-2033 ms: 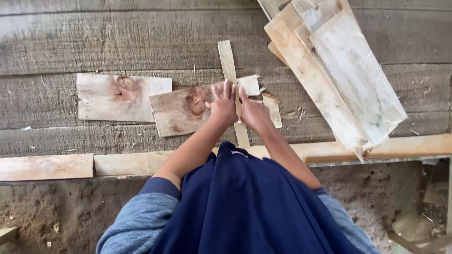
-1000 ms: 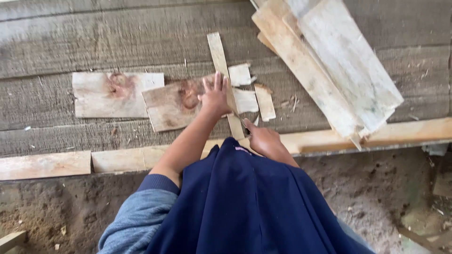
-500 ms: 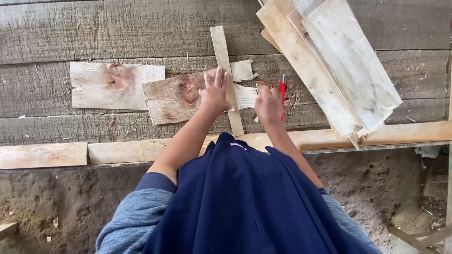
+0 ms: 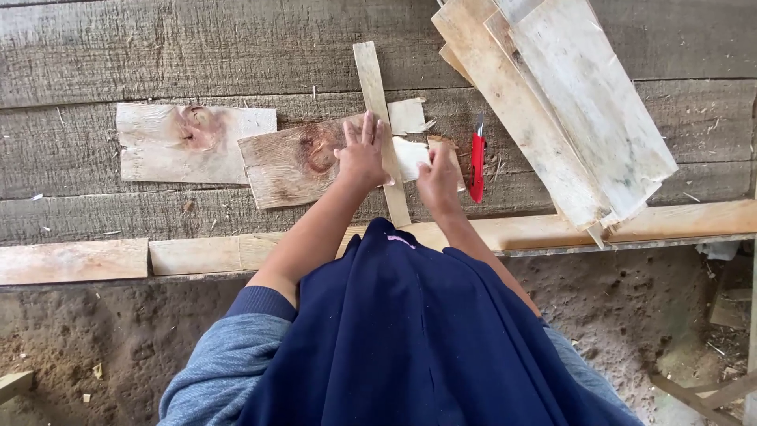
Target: Cutting thin wood veneers or sheets using a utility knife on a wooden floor.
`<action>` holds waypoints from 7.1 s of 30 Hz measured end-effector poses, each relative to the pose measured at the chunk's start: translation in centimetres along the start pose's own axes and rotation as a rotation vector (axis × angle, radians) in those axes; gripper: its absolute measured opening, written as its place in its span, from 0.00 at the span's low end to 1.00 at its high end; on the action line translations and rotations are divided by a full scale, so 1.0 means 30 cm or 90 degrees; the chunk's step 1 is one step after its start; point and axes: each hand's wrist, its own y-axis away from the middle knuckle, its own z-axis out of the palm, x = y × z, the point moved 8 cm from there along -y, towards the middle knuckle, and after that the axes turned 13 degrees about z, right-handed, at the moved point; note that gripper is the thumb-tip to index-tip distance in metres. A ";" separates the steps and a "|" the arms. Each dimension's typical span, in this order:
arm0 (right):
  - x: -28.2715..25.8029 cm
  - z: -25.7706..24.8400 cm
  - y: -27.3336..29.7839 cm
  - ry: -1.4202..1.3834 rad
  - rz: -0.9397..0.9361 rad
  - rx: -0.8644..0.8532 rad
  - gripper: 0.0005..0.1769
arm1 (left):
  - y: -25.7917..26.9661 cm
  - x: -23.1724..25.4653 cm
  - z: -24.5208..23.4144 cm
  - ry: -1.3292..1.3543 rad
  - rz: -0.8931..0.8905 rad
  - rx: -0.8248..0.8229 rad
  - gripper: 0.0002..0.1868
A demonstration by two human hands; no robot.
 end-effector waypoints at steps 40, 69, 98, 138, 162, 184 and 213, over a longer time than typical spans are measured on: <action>0.176 -0.216 -0.109 0.068 0.045 0.263 0.22 | -0.019 0.075 -0.039 -0.010 -0.111 -0.090 0.53; -0.082 0.089 0.123 0.393 -0.003 -0.276 0.33 | -0.003 0.022 -0.024 0.060 -0.029 -0.025 0.68; -0.129 0.102 0.022 0.357 0.031 -0.245 0.32 | -0.015 0.013 -0.003 0.054 -0.004 0.009 0.68; 0.060 -0.084 0.006 0.248 -0.014 0.102 0.19 | -0.071 -0.280 0.048 0.018 -0.056 0.198 0.48; 0.045 0.077 -0.202 -0.466 0.100 -0.012 0.16 | 0.208 0.063 -0.226 0.000 0.167 0.756 0.15; 0.165 0.059 -0.088 -0.426 0.105 0.080 0.15 | 0.236 -0.276 -0.143 0.957 -0.065 0.799 0.24; -0.082 0.196 0.129 0.194 -0.280 0.136 0.14 | 0.016 -0.165 0.099 0.225 0.097 0.334 0.46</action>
